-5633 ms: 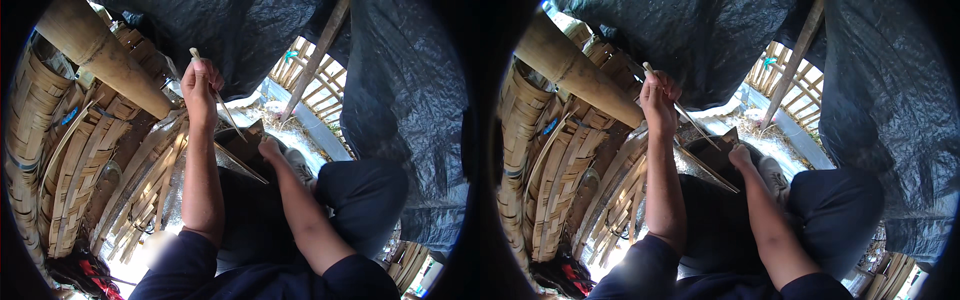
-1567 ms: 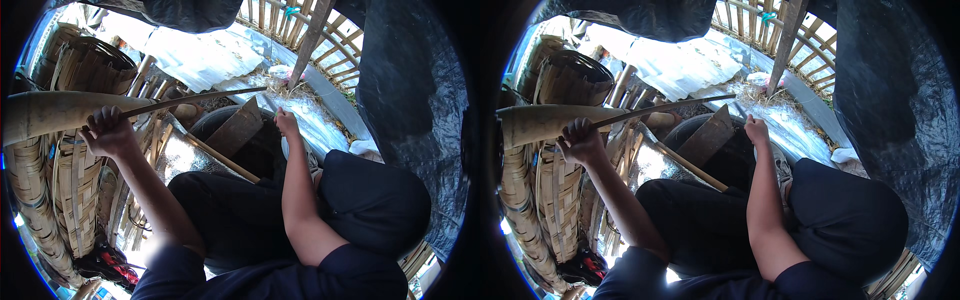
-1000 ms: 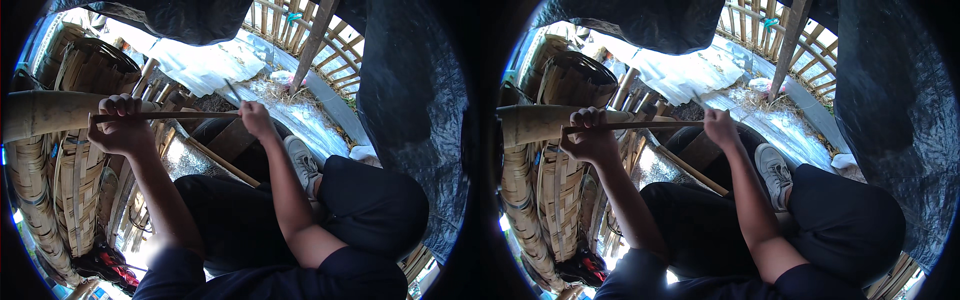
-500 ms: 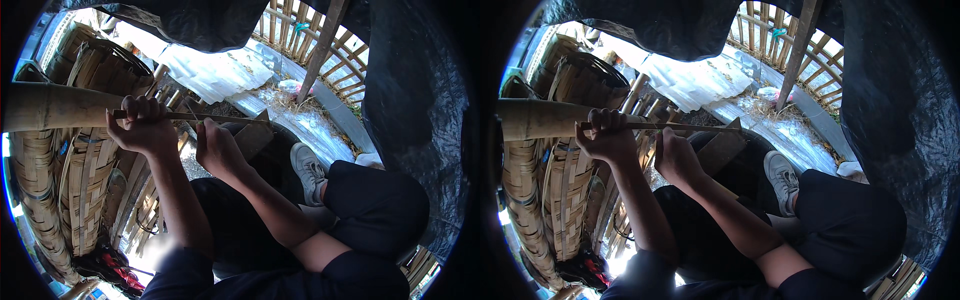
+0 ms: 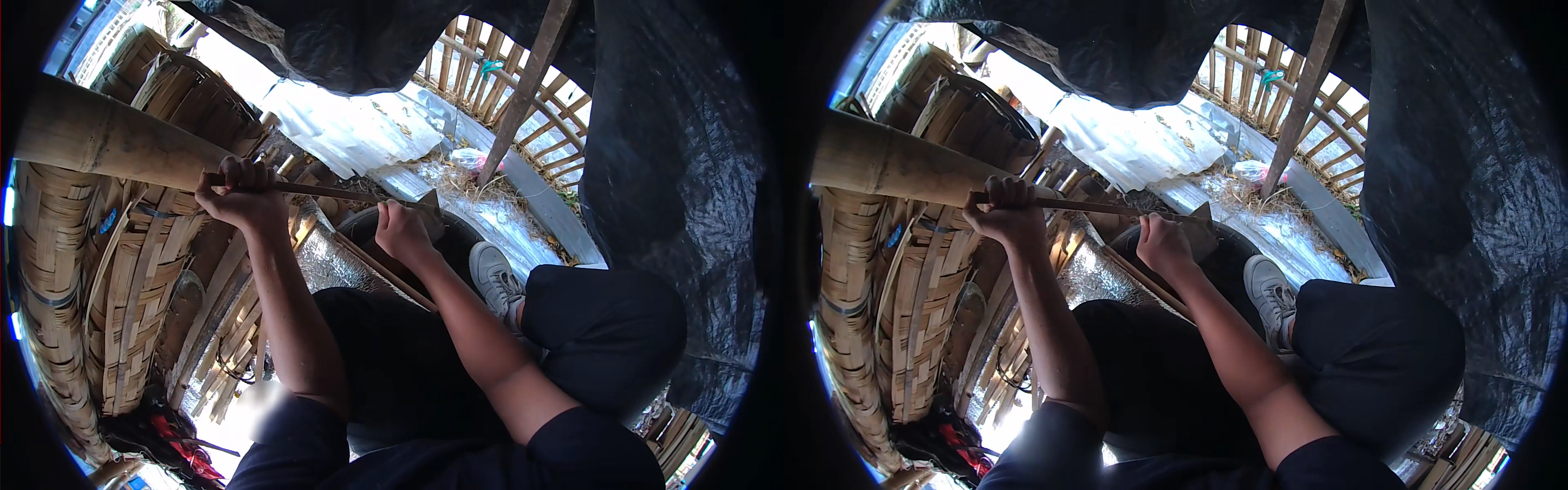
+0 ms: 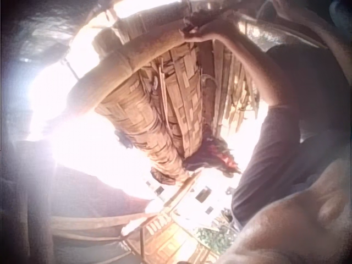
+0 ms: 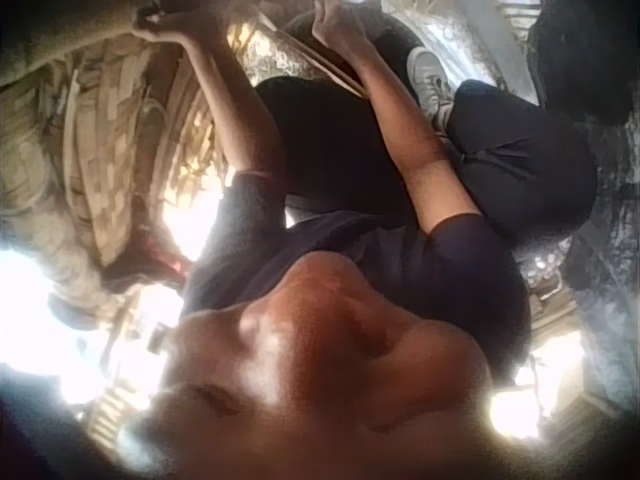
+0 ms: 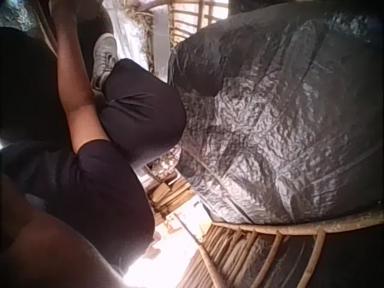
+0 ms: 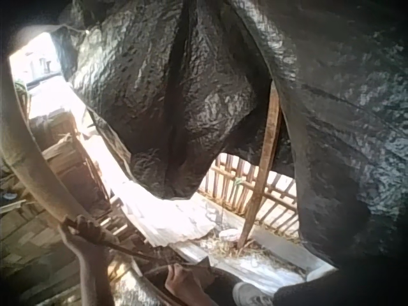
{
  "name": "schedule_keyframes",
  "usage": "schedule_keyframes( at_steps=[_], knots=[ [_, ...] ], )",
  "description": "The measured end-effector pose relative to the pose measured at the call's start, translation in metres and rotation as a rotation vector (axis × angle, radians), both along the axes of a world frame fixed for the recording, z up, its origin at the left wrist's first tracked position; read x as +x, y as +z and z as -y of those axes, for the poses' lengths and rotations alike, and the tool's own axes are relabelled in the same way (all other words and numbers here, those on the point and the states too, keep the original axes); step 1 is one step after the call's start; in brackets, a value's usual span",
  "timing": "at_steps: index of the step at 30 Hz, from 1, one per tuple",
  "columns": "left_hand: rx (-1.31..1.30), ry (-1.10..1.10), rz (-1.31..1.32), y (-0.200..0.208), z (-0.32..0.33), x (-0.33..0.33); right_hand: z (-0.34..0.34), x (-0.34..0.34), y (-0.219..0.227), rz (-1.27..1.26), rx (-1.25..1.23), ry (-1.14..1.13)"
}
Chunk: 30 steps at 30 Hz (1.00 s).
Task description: The person holds and shaves a bamboo strip using a knife.
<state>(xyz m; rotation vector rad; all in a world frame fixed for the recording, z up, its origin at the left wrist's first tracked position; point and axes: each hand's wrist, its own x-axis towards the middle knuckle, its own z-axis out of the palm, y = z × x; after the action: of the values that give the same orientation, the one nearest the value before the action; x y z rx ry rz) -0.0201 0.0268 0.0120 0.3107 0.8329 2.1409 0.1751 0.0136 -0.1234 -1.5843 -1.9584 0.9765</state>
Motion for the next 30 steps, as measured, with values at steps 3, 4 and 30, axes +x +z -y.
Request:
schedule_keyframes(
  at_steps=[3, 4, 30],
  knots=[
    [-0.033, 0.042, 0.005, -0.002, 0.000, -0.011, 0.007, -0.012, 0.027, 0.027, -0.005, 0.018],
    [-0.034, 0.042, 0.006, -0.001, 0.000, -0.009, 0.008, -0.016, 0.050, 0.057, -0.013, 0.019],
    [0.114, -0.297, -0.053, 0.007, 0.004, 0.002, 0.028, 0.081, -0.075, 0.354, -0.294, -0.174]
  ],
)
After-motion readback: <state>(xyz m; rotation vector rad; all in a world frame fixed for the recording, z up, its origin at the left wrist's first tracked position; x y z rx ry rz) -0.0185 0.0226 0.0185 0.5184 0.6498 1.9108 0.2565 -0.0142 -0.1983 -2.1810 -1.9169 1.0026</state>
